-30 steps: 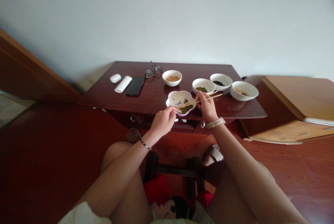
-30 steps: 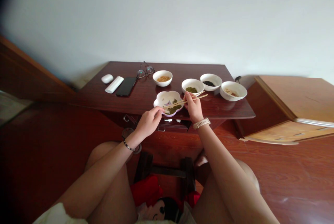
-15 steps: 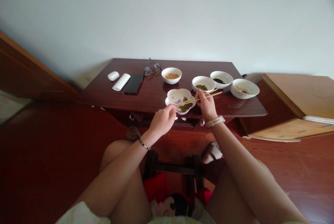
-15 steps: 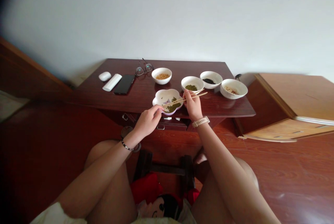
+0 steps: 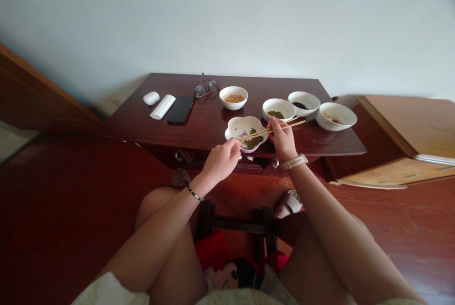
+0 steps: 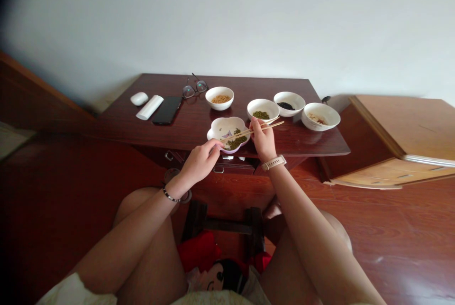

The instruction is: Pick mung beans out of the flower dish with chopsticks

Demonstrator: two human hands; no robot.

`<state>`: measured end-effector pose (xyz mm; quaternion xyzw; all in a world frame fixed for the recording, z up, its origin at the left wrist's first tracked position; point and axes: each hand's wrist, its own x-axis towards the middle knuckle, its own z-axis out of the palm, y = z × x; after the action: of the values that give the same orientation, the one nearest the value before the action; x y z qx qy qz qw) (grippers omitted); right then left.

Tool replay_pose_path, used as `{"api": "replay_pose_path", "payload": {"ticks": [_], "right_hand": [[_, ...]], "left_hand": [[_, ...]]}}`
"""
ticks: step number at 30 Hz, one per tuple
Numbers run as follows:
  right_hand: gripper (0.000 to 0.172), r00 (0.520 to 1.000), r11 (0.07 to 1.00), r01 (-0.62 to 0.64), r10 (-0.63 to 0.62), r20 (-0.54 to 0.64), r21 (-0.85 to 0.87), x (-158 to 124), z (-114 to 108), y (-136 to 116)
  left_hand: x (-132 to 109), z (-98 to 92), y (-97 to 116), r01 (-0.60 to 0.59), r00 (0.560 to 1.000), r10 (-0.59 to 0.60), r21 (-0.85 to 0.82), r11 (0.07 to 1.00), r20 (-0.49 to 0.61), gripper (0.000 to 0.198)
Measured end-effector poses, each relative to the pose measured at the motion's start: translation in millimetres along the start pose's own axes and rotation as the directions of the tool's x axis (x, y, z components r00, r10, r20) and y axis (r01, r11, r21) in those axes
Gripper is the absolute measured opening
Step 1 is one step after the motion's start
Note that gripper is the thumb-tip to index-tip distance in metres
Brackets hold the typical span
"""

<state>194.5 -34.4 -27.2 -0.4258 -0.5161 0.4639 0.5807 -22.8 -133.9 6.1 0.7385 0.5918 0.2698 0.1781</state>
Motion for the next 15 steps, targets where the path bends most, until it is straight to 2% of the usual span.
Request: {"api": "replay_pose_path", "payload": {"ticks": [15], "right_hand": [[0.051,1.000,1.000,-0.005,0.005,-0.028,0.013,1.2,-0.6,3.1]], "left_hand": [[0.8,-1.9,0.7,-0.016,1.000,0.016,0.012,1.000,0.020,0.028]]}}
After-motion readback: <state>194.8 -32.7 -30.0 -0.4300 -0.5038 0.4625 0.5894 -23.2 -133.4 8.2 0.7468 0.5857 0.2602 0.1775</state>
